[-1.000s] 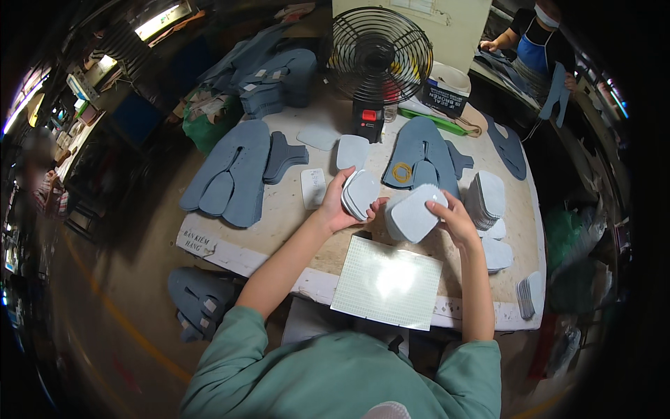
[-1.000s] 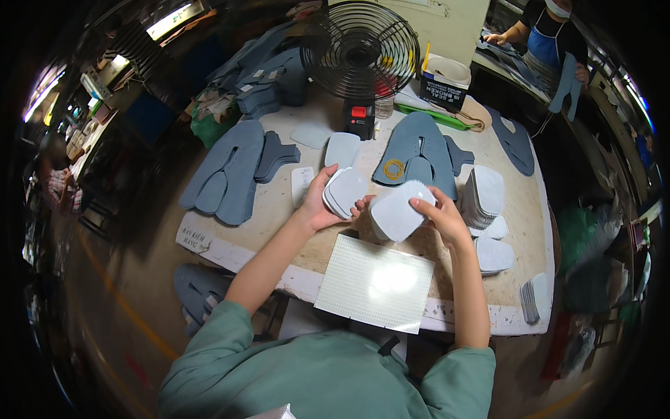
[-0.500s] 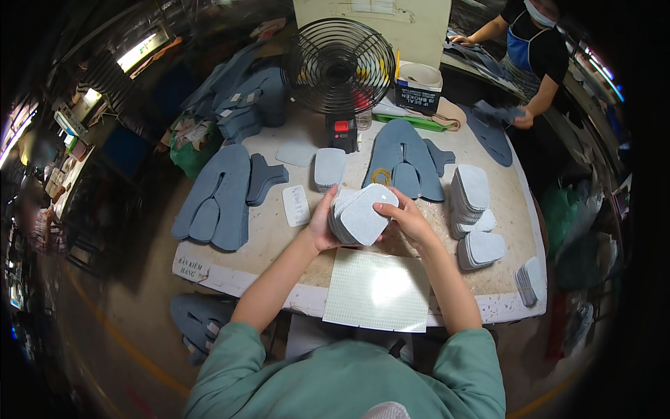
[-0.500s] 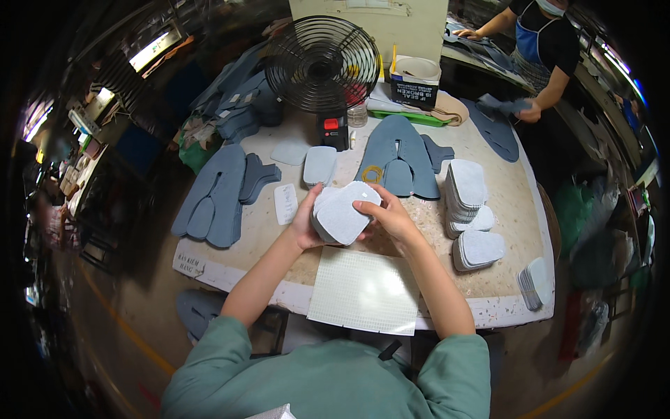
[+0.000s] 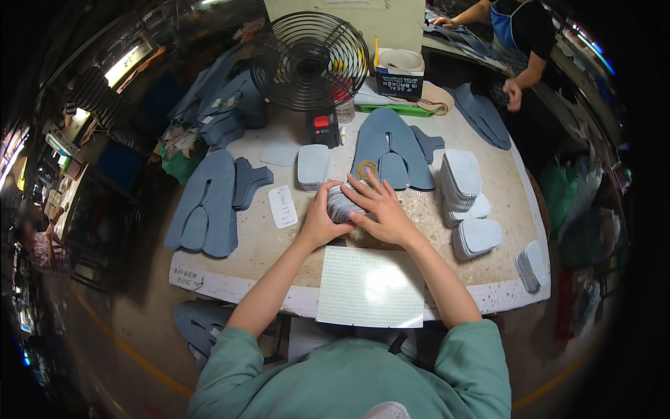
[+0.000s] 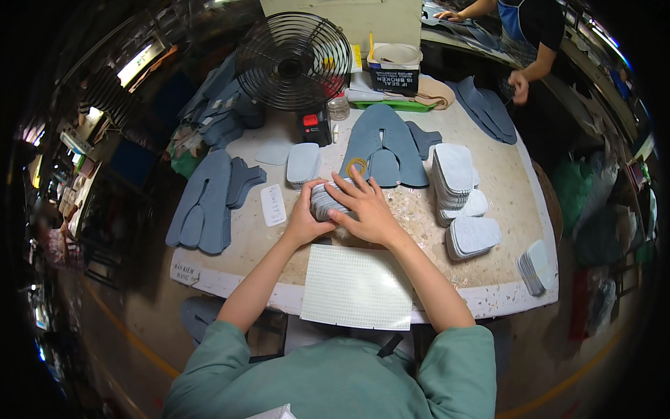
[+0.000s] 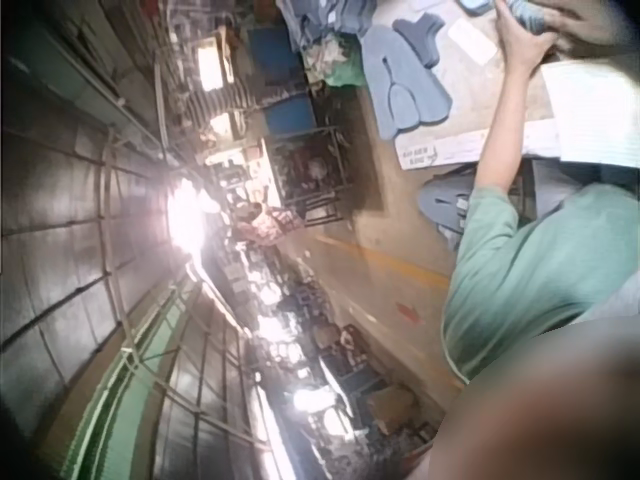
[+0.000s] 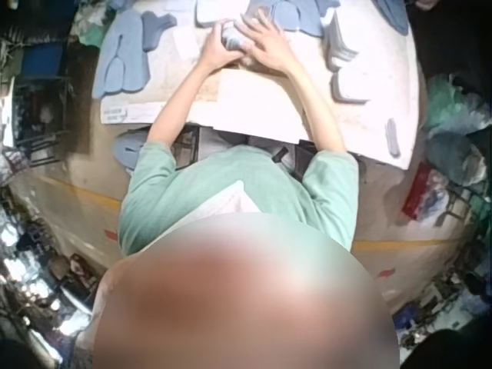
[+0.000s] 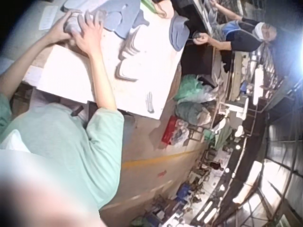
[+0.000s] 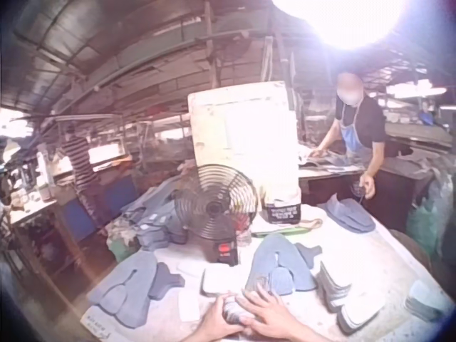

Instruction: The person assembles small white shoe insoles by hand. They pick up insoles, align them, and stack them into neat piles on the table. The person repeats this process multiple times, handling the insoles one at a time and organizing them into stacks.

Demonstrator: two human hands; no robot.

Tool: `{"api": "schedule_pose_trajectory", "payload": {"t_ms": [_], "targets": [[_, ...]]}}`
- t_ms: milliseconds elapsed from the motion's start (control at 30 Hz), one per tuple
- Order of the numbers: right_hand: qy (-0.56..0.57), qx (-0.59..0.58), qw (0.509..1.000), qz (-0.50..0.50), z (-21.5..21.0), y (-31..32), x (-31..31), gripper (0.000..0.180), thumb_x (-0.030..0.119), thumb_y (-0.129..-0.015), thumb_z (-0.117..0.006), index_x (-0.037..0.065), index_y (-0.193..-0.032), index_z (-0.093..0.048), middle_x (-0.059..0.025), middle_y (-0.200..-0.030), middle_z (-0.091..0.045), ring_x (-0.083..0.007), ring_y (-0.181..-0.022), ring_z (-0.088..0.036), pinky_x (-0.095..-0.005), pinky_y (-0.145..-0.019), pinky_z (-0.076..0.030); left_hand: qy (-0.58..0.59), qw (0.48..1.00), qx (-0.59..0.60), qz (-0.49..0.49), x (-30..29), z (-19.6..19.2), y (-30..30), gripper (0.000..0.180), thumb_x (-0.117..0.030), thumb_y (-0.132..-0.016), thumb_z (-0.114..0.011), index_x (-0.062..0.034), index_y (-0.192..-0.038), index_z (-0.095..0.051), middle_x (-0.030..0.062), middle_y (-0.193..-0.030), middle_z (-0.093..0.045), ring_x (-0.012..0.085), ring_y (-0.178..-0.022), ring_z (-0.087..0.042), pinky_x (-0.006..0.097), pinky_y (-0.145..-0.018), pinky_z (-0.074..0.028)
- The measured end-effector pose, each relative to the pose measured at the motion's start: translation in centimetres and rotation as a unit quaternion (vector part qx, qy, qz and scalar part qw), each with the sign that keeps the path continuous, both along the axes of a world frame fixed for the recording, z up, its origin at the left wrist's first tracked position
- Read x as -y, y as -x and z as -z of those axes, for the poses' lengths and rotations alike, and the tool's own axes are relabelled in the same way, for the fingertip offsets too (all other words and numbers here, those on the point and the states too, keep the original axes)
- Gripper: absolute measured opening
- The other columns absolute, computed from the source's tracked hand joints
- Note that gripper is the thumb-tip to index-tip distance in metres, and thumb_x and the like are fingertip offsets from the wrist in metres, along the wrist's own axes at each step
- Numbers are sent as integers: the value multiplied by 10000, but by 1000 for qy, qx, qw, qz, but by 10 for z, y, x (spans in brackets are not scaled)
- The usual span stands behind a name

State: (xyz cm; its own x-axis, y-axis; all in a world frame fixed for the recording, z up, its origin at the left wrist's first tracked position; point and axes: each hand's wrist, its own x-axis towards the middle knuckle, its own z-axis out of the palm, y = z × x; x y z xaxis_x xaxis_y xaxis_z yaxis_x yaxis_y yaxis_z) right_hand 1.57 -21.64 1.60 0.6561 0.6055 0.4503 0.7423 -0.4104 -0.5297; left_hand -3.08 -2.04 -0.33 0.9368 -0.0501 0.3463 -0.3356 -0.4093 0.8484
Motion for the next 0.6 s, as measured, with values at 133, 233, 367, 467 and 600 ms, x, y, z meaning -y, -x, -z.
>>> {"api": "schedule_pose_trajectory", "payload": {"t_ms": [133, 233, 367, 467, 600], "targets": [[-175, -175, 969, 25, 6, -14, 1, 626, 497, -1026, -267, 78, -1481, -364, -166, -1571, -258, -335, -1474, -163, -414, -1188, -135, 0, 1000, -3, -20, 2, 2, 1, 815, -263, -644, -853, -67, -1298, -409, 151, -1216, -538, 277, -1143, -533, 385, -989, -420], [-292, -329, 897, 40, 8, -18, 3, 825, 640, -980, -44, 42, -1537, -158, -153, -1597, -174, -274, -1486, -116, -346, -1197, -54, -15, 999, 25, -25, 3, 6, 0, 836, -271, -655, -843, -56, -1319, -383, 173, -1251, -501, 295, -1162, -511, 398, -1007, -402], [-289, -377, 880, -34, 17, 0, -14, 799, 621, -996, -73, 42, -1527, -215, -146, -1582, -229, -258, -1475, -167, -342, -1194, -87, -25, 997, 66, -37, 7, 9, 1, 882, -306, -651, -848, -72, -1341, -350, 216, -1262, -484, 345, -1162, -515, 436, -990, -417], [-272, -375, 885, -39, 13, -13, -8, 726, 562, -1029, -163, 26, -1498, -306, -145, -1536, -339, -252, -1435, -278, -351, -1182, -162, -44, 998, 40, -28, 3, 2, 3, 878, -319, -644, -853, -90, -1335, -363, 219, -1247, -510, 362, -1162, -532, 445, -971, -437], [-66, -127, 982, 123, 3, -55, 12, 236, 198, -892, -635, 108, -1091, -723, -155, -1101, -650, -304, -1096, -558, -374, -991, -421, -128, 992, -12, -3, -6, -12, 0, 819, -312, -646, -855, -103, -1300, -409, 186, -1216, -565, 351, -1145, -565, 433, -954, -458]]}}
